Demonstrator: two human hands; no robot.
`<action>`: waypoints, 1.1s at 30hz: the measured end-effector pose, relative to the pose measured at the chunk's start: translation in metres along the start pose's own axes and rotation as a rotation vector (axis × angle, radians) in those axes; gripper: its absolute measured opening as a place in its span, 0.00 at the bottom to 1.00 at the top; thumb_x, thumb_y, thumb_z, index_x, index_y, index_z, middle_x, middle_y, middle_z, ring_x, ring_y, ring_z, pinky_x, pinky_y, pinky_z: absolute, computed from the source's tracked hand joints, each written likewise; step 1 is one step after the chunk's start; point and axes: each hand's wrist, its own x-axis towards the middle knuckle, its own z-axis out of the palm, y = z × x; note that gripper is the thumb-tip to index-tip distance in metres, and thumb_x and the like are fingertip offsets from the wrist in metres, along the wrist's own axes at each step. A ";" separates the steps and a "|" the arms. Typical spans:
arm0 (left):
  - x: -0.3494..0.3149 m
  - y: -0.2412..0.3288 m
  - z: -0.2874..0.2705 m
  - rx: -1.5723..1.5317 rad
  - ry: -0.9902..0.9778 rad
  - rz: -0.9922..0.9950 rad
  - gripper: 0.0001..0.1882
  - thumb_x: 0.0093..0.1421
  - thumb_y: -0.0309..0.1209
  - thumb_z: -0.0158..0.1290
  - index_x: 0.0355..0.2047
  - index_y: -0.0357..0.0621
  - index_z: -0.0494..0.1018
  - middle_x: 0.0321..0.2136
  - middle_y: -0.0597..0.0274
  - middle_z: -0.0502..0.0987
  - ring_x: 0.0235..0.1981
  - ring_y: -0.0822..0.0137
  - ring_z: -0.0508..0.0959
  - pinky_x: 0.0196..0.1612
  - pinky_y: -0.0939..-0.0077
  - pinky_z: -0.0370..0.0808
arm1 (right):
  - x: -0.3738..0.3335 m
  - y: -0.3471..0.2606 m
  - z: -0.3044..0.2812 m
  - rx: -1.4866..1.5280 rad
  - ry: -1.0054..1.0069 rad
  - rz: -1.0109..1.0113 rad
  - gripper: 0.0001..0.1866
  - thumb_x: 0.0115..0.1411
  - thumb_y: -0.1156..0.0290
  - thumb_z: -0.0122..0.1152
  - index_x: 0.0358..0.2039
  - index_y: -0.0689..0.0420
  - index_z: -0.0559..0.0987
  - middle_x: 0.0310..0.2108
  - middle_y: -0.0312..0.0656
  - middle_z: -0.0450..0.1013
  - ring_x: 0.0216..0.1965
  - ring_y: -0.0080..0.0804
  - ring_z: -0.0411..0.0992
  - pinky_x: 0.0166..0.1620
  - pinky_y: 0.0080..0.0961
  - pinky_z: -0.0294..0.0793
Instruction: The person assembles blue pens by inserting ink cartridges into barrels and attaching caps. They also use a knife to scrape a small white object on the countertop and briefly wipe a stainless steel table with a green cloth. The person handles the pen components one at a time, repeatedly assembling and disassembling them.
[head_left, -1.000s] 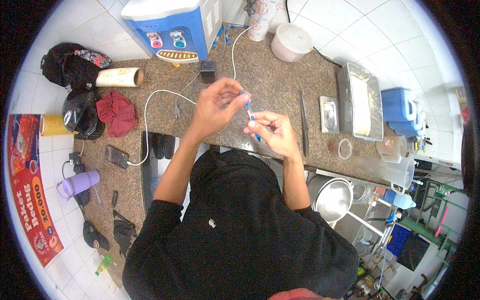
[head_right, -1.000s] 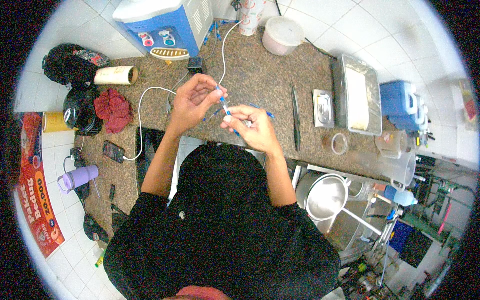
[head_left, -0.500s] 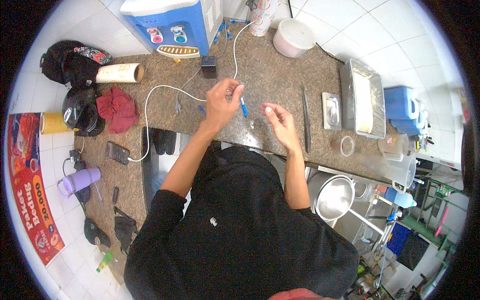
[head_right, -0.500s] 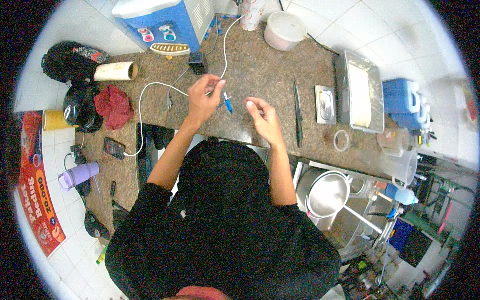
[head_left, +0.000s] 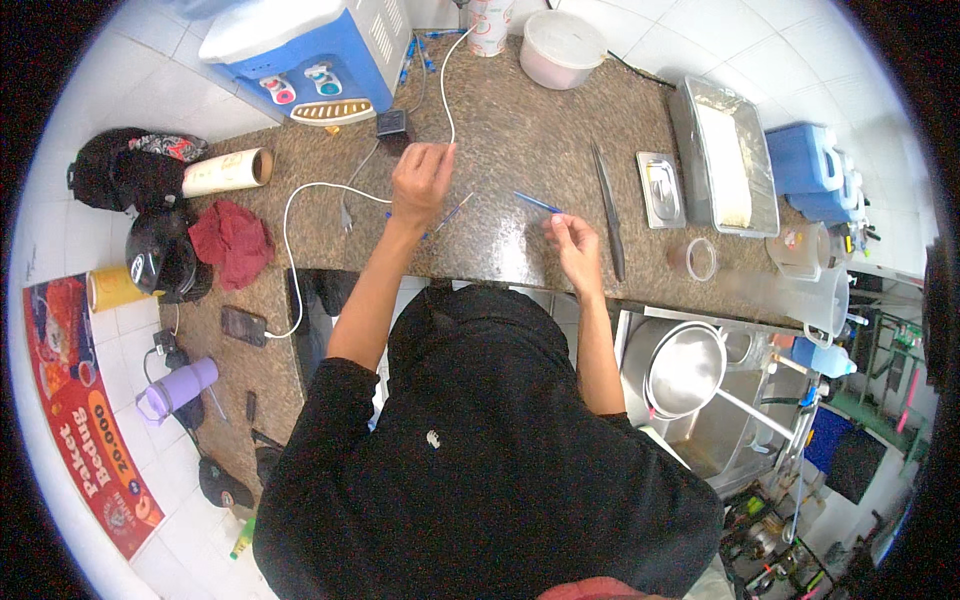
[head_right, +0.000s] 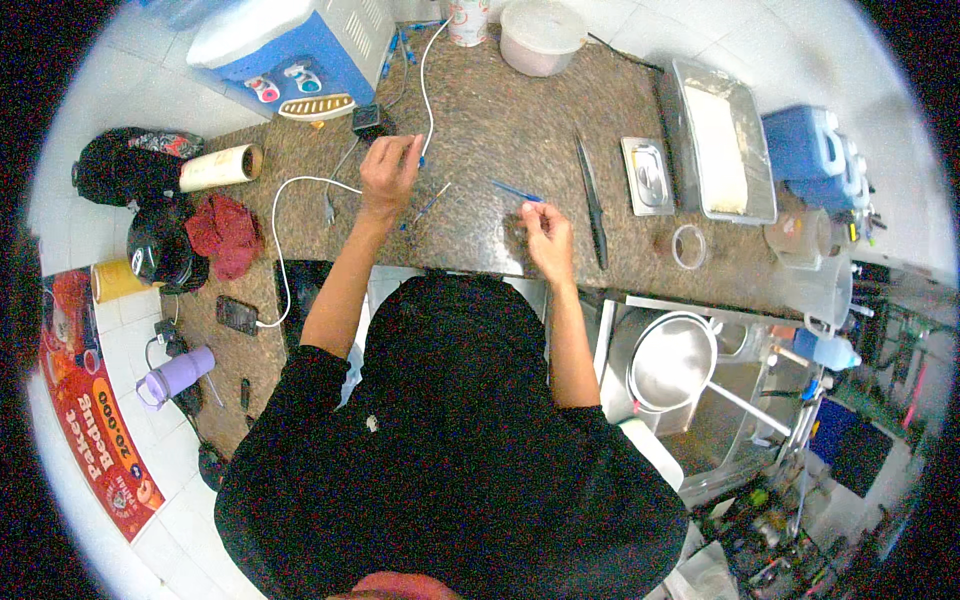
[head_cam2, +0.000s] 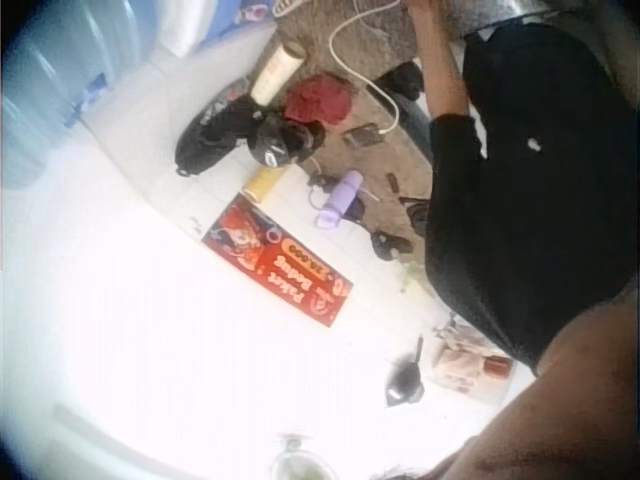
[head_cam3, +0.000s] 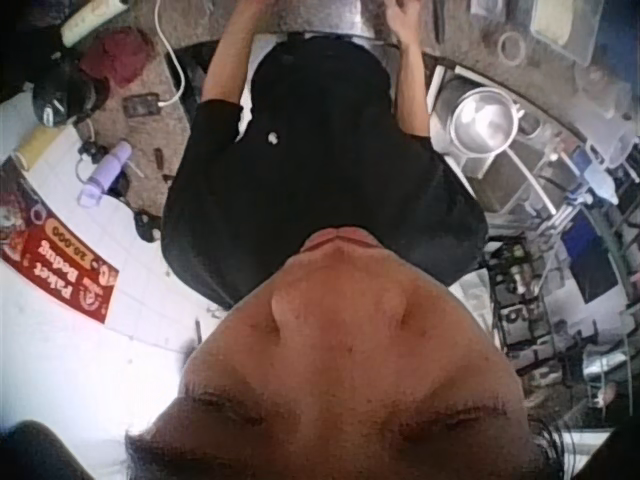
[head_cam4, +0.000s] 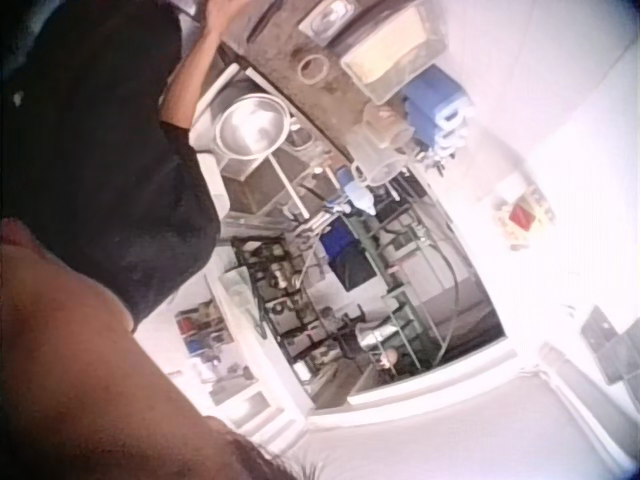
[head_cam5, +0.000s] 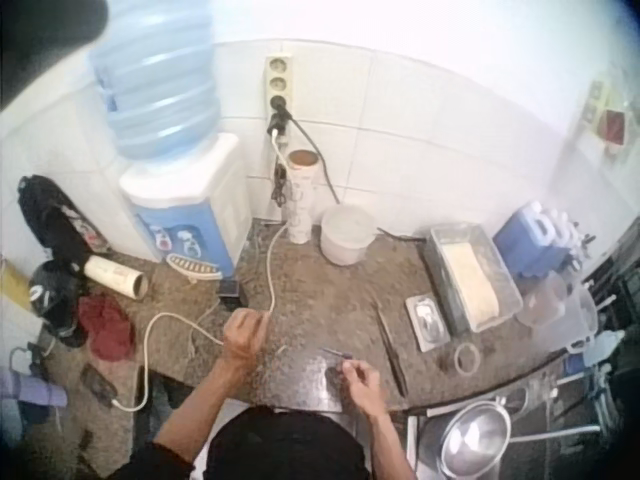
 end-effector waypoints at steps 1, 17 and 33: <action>0.000 -0.005 0.003 0.004 -0.010 -0.001 0.06 0.57 0.23 0.63 0.29 0.39 0.75 0.27 0.56 0.78 0.26 0.59 0.78 0.29 0.67 0.75 | 0.000 0.002 0.001 0.001 0.003 0.008 0.19 0.69 0.54 0.57 0.45 0.60 0.79 0.39 0.39 0.81 0.39 0.24 0.76 0.42 0.24 0.75; -0.029 -0.027 0.023 0.026 -0.065 -0.123 0.06 0.57 0.24 0.63 0.28 0.40 0.75 0.25 0.56 0.76 0.25 0.58 0.77 0.28 0.67 0.75 | 0.000 0.019 -0.002 0.077 0.064 0.063 0.18 0.69 0.58 0.56 0.39 0.62 0.80 0.35 0.39 0.81 0.33 0.23 0.75 0.39 0.23 0.75; 0.028 0.057 -0.019 -0.158 -0.010 -0.273 0.07 0.53 0.21 0.65 0.28 0.39 0.77 0.27 0.57 0.79 0.27 0.62 0.81 0.29 0.71 0.78 | -0.009 -0.069 0.022 -0.210 0.083 -0.286 0.16 0.63 0.64 0.63 0.45 0.62 0.80 0.39 0.44 0.80 0.41 0.35 0.78 0.47 0.30 0.76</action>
